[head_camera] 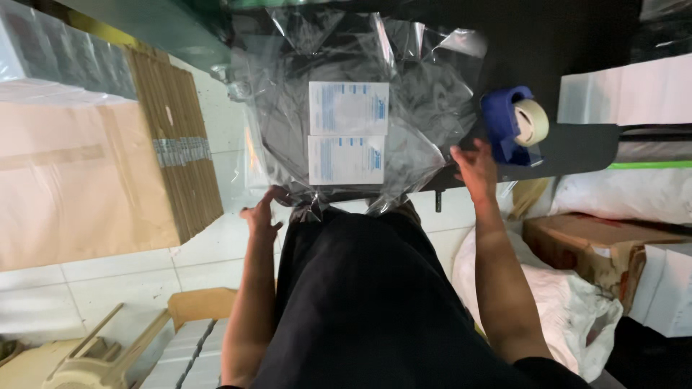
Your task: The person places paper items into a plastic bag, seals the bag with tape from a dispenser, and then inserts a smaller stack of papers into the same bag before finishing the seal.
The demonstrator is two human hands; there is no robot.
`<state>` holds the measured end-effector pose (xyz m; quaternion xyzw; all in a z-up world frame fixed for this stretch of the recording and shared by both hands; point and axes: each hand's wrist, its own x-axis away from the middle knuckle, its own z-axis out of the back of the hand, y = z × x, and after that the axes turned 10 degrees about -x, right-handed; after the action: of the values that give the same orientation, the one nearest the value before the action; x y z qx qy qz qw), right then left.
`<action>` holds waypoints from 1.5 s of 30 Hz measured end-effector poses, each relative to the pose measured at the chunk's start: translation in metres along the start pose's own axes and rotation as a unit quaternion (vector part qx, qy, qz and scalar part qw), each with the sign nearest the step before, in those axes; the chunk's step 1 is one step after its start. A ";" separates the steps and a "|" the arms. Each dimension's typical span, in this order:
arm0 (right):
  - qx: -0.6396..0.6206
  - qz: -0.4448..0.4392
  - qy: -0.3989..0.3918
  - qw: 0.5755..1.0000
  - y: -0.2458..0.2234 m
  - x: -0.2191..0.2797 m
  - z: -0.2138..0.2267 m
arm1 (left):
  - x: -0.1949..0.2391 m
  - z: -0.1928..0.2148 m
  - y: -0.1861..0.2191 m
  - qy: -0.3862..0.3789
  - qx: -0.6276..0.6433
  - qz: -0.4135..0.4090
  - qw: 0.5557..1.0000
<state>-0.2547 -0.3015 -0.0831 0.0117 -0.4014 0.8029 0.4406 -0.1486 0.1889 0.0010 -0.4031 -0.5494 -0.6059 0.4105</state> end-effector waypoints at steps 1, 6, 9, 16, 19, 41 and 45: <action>-0.084 -0.046 -0.031 0.995 -0.006 0.000 -0.008 | -0.007 -0.008 -0.007 0.016 0.032 -0.027 0.999; -0.002 -0.071 -0.081 0.994 0.020 -0.017 -0.032 | -0.121 0.022 -0.070 0.175 0.117 -0.095 0.973; 0.009 -0.063 -0.074 0.995 0.057 -0.012 -0.035 | -0.124 0.026 -0.044 0.241 0.065 -0.167 0.954; -0.294 -0.186 0.047 0.936 0.096 0.082 -0.057 | -0.086 -0.001 0.061 0.110 0.044 -0.243 0.963; -0.357 -0.215 0.055 0.907 0.117 0.126 -0.081 | -0.106 -0.017 0.110 0.087 -0.039 -0.271 0.958; 0.223 0.412 -0.148 0.871 -0.125 0.073 0.002 | 0.026 -0.064 -0.028 0.024 -0.447 -0.545 0.709; 0.334 0.417 -0.189 0.824 -0.070 0.009 0.003 | 0.010 -0.050 -0.106 0.044 -0.593 -0.447 0.668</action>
<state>-0.2108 -0.2770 -0.0331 0.1415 -0.1507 0.9771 -0.0513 -0.2533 0.1447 -0.0289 -0.2404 -0.1700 -0.9318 -0.2121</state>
